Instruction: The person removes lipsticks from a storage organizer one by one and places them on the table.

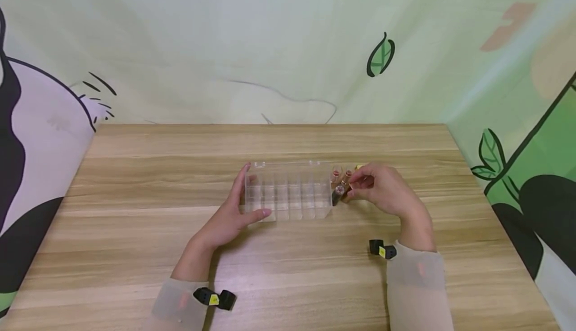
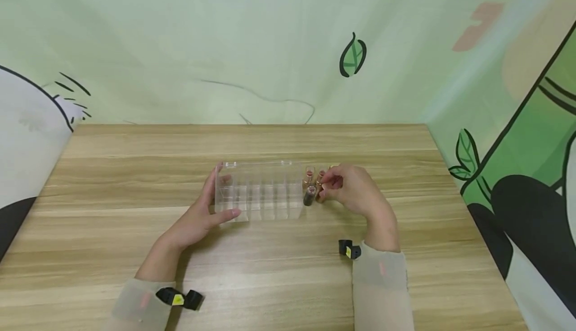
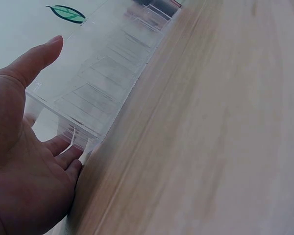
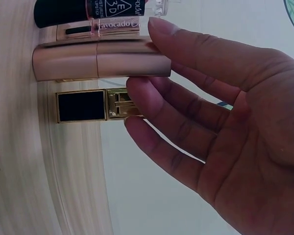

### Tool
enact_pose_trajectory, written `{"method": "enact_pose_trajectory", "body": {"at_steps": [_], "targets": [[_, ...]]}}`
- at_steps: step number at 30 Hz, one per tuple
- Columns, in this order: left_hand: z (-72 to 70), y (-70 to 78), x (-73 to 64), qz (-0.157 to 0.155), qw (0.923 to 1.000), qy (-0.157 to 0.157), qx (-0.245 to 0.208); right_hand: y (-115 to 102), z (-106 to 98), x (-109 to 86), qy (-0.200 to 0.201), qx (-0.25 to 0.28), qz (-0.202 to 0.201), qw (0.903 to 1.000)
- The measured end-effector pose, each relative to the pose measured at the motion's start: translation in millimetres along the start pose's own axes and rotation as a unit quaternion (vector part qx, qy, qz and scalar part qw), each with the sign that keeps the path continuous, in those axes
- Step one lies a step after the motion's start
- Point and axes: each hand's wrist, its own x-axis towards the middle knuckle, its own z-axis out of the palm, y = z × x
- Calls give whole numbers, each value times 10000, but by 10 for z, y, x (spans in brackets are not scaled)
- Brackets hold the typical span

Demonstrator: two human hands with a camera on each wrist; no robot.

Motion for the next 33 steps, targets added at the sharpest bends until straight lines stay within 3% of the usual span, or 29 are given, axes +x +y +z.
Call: {"method": "enact_pose_trajectory", "body": {"at_steps": [18, 25, 29, 33], "targets": [[-9, -65, 0, -25, 10000, 27, -42, -26, -35, -25, 73, 145, -122, 9998], [-29, -80, 20, 3, 10000, 32, 44, -97, -70, -37, 956, -128, -292, 9949], [-74, -84, 43, -47, 10000, 17, 32, -96, -40, 7, 1549, 60, -535, 9865], [-167, -80, 87, -18, 9999, 44, 112, -61, 9, 59, 1887, 290, -701, 9791]]}}
